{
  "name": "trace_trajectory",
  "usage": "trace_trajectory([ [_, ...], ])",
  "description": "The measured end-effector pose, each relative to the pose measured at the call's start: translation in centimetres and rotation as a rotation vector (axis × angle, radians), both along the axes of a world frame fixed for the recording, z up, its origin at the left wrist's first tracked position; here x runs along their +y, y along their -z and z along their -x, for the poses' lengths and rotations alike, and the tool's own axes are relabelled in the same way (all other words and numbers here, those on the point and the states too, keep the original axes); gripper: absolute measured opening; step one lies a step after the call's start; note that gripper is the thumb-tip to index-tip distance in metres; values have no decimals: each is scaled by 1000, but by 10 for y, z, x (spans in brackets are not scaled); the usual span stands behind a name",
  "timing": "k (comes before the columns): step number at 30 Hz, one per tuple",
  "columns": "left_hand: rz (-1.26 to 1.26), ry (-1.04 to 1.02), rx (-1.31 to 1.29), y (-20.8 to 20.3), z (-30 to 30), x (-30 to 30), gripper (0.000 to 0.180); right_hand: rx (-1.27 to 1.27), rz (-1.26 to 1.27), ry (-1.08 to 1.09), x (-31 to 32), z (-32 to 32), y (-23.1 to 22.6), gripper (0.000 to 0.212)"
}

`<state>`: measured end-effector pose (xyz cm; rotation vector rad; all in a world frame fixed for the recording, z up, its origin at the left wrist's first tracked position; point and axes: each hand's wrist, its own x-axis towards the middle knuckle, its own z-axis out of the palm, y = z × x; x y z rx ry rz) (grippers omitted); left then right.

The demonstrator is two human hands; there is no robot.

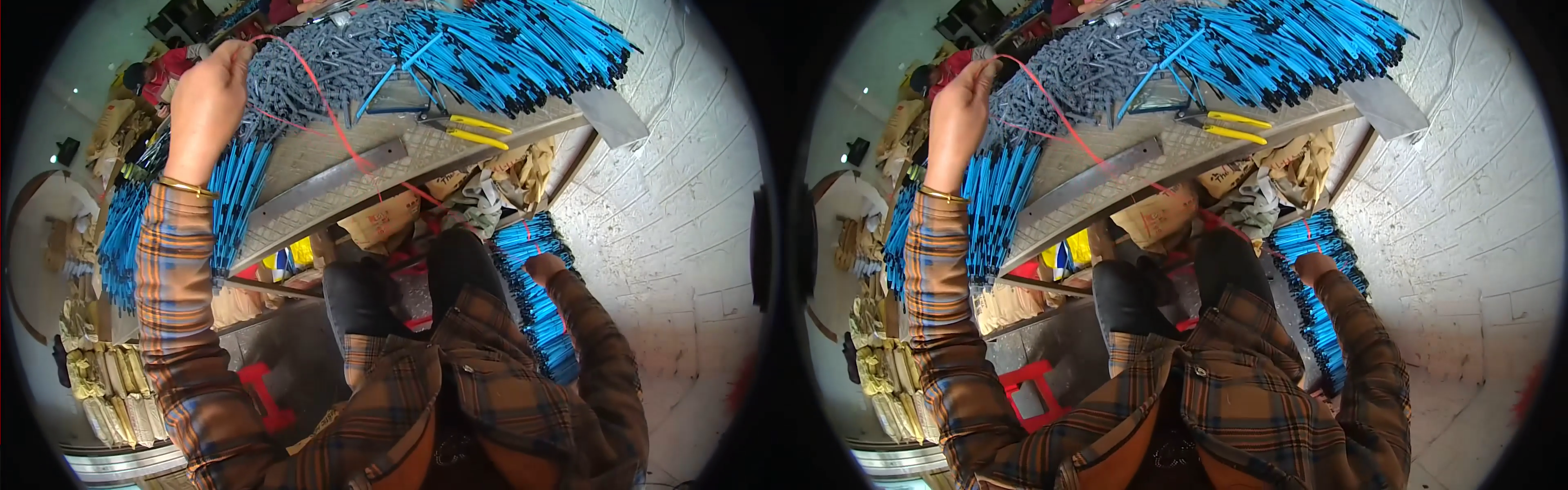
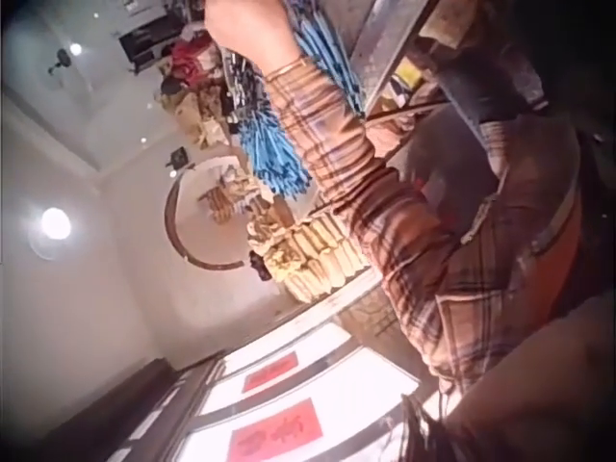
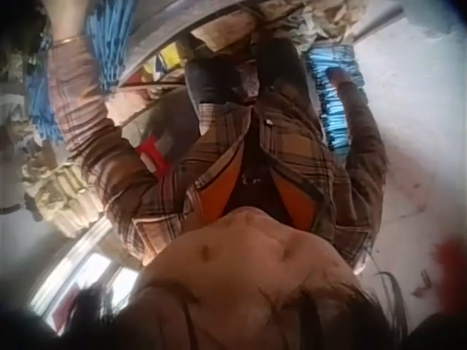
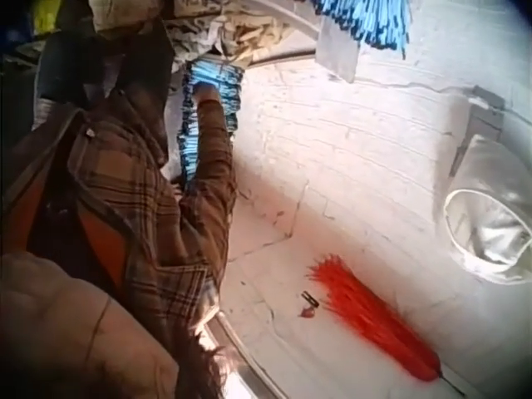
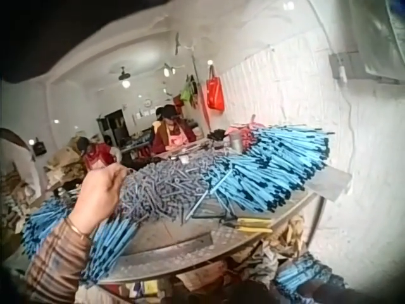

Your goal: The person sorts pens and bundles them using wire ties and pliers.

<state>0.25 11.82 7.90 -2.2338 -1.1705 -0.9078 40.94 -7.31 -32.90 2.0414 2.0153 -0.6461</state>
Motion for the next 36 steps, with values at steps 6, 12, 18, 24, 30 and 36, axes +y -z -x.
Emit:
trace_trajectory([
  [6,-53,-11,29,-16,12,-19,23,209,-142,-152,19,90,-120,50],
  [12,100,225,-75,-18,3,-76,21,1312,177,-689,25,275,-217,89],
  [18,231,-78,2,-43,103,-113,18,2234,-174,-578,89,370,-327,81],
  [24,328,-142,-143,-26,227,-116,19,2533,-77,-845,92,399,-364,40],
  [30,751,-237,-606,-18,322,-108,18,2370,-128,-442,106,443,-363,28],
  [36,636,-231,-910,48,414,-78,21,1687,-165,-70,170,480,-294,29],
])
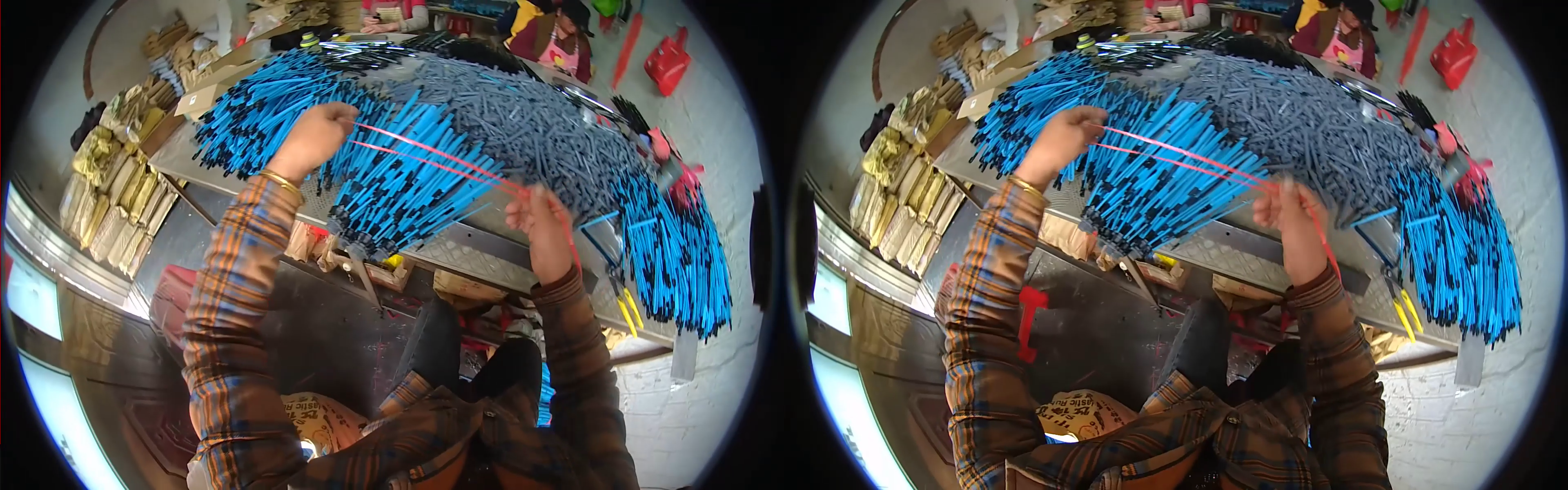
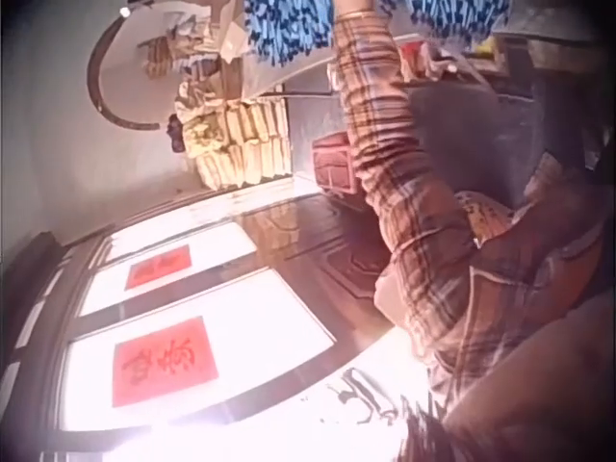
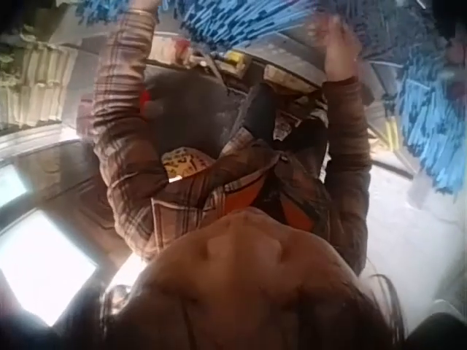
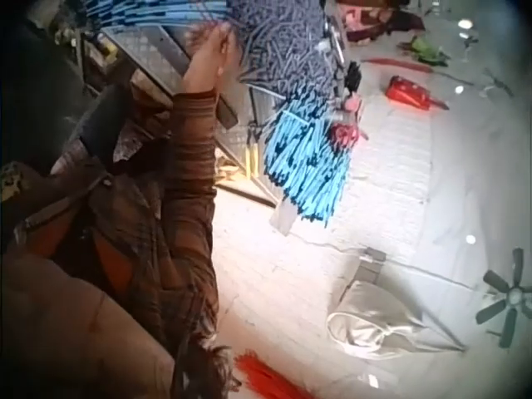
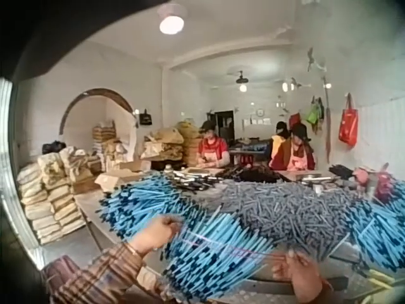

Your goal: The person sorts pens and bundles them using wire ties and pliers.

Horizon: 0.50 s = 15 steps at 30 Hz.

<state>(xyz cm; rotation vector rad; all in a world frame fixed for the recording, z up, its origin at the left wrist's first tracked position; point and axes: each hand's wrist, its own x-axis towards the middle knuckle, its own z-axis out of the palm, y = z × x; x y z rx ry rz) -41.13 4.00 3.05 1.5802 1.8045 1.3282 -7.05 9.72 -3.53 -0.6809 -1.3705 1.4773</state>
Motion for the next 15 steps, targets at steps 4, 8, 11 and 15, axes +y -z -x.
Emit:
trace_trajectory([
  [4,147,-51,820,45,30,26,26,-456,-45,-20,52,21,57,30],
  [8,475,156,432,66,31,35,25,-667,49,-128,72,44,71,31],
  [11,387,176,283,78,19,28,24,-840,176,-29,83,68,66,31],
  [15,115,357,-43,114,14,27,25,-839,145,-103,94,90,68,31],
])
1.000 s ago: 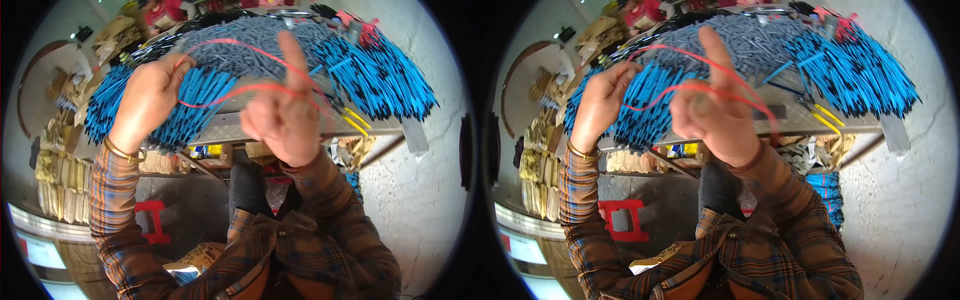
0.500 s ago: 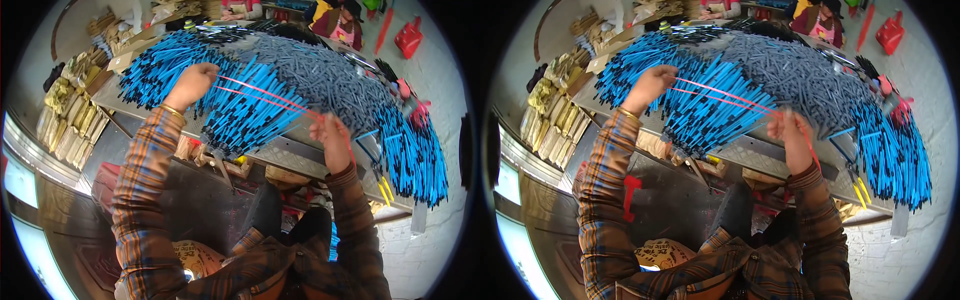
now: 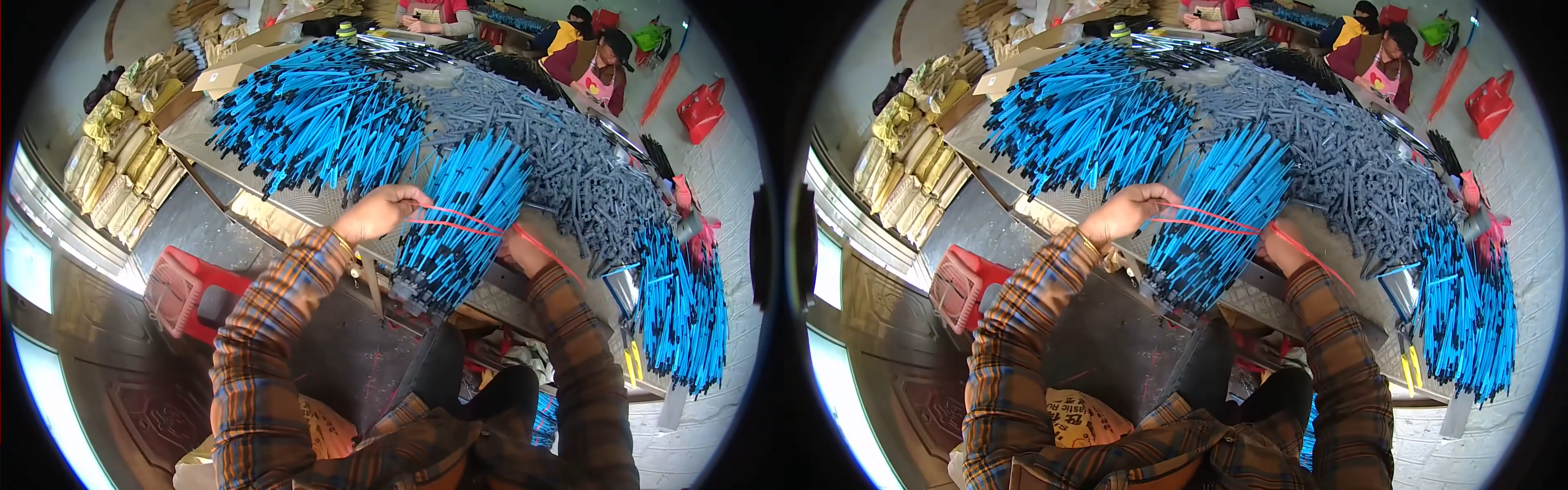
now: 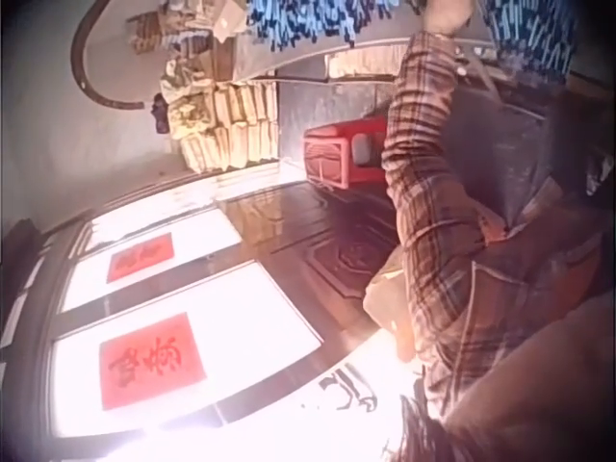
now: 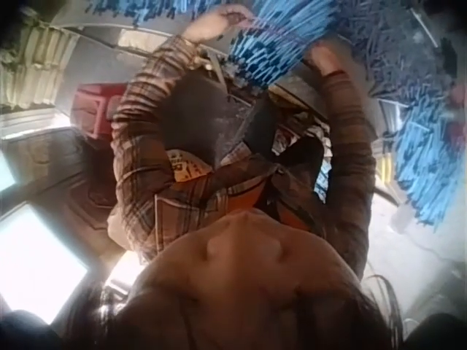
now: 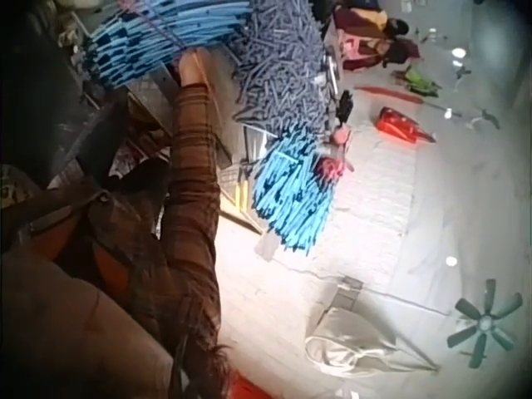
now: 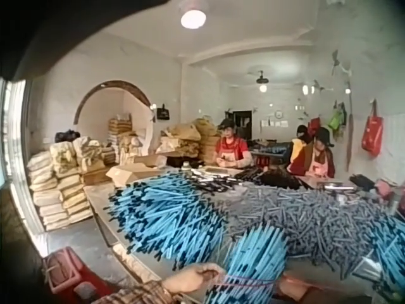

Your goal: The person sorts pens and bundles them using wire ties and pliers.

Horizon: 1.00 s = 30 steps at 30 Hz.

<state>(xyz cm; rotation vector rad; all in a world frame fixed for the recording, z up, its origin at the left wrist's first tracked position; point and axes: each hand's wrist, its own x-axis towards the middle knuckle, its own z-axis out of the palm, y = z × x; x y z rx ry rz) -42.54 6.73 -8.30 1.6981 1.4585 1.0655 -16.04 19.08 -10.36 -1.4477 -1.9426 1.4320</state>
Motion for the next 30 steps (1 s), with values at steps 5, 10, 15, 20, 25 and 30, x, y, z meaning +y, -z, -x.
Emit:
trace_trajectory([
  [5,-190,-437,-83,29,-7,12,27,-27,-95,-30,2,3,3,32],
  [10,-96,-669,449,23,-8,19,30,7,-65,-8,4,-2,1,32],
  [15,71,-543,387,17,-6,29,31,-6,-76,-11,11,-9,6,33],
  [20,174,-369,188,19,-6,35,30,27,-49,17,12,-5,6,31],
  [25,-50,-152,359,18,-13,38,33,286,201,31,0,8,-9,28],
  [30,-217,-195,336,-2,-41,15,28,389,273,63,-33,16,-22,31],
])
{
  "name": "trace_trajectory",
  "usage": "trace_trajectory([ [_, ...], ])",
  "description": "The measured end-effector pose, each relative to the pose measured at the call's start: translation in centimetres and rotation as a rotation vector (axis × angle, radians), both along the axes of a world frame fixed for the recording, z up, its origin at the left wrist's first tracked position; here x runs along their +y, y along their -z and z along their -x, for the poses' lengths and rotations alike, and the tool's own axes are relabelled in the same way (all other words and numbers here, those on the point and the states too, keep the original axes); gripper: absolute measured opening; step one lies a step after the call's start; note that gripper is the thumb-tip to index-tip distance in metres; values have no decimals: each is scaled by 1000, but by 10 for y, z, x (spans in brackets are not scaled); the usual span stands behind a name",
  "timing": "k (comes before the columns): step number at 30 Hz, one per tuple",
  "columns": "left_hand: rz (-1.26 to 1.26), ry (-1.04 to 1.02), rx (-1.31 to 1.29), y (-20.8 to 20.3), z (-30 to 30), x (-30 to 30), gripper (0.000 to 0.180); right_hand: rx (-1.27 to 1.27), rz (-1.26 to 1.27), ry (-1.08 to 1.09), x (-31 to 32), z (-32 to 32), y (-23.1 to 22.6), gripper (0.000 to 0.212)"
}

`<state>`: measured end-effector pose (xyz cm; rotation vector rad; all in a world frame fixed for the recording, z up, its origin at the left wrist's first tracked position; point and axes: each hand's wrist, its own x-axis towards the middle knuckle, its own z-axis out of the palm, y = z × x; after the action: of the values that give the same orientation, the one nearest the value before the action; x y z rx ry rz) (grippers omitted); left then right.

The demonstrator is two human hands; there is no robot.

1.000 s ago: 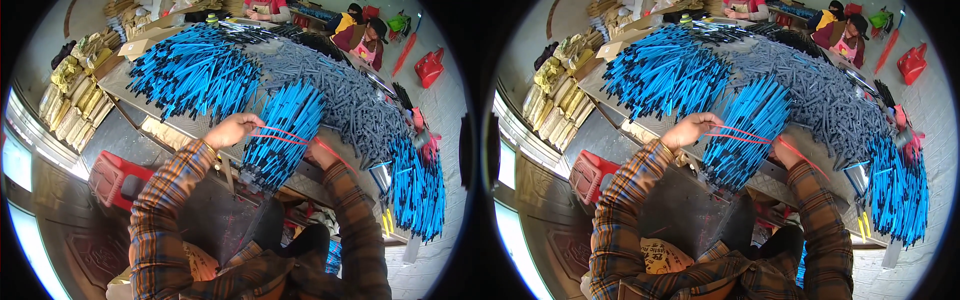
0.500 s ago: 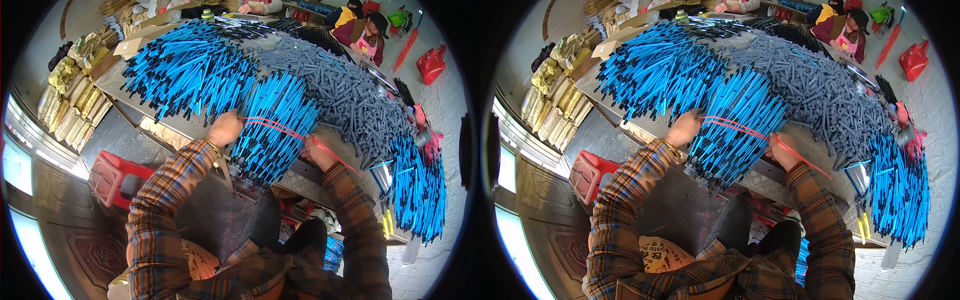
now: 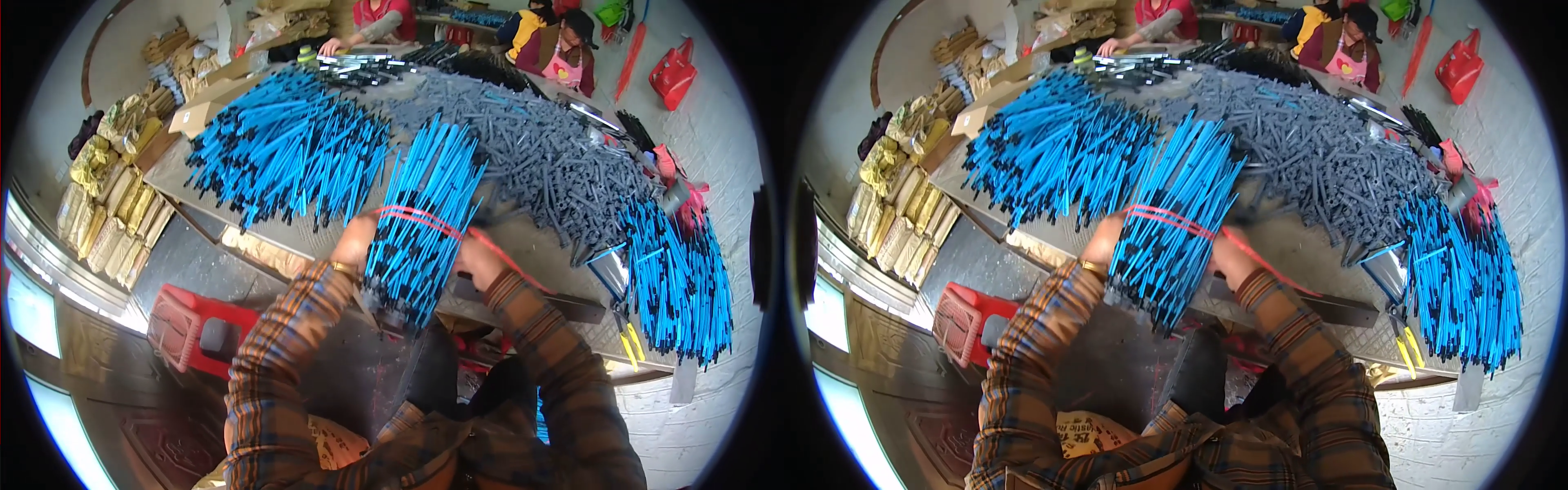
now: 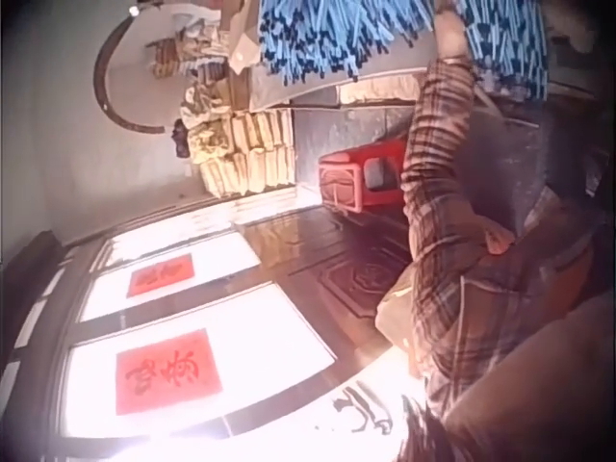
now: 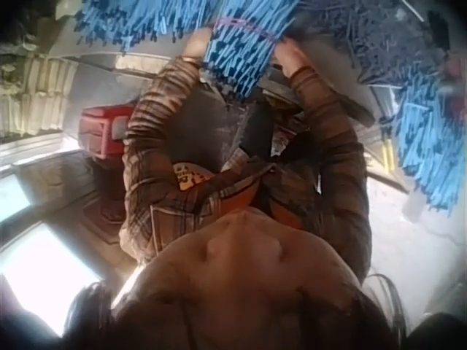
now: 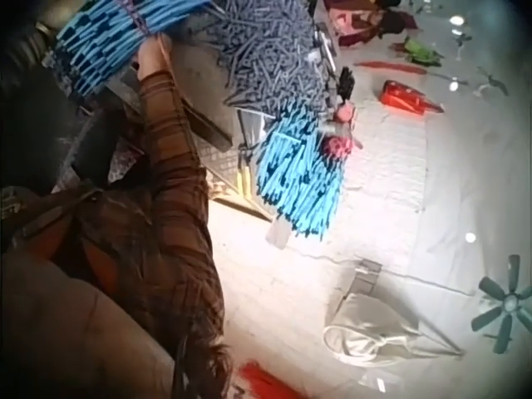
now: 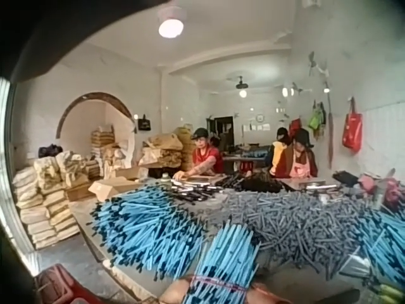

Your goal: The person sorts pens and bundles them using wire ties and pliers.

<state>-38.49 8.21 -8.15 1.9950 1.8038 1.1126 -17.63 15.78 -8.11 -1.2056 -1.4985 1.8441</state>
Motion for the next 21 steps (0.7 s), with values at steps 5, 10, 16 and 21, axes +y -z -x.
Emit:
trace_trajectory([
  [5,94,-17,-463,-29,-24,-20,29,33,-85,59,7,-3,24,35],
  [10,155,-159,-1171,-89,-49,-33,29,292,-365,107,16,1,-8,31],
  [16,-72,-109,-1187,-131,-42,-14,26,218,-812,356,28,12,-87,29],
  [21,-185,-57,-1257,-146,-25,10,28,405,-942,348,42,14,-130,30],
])
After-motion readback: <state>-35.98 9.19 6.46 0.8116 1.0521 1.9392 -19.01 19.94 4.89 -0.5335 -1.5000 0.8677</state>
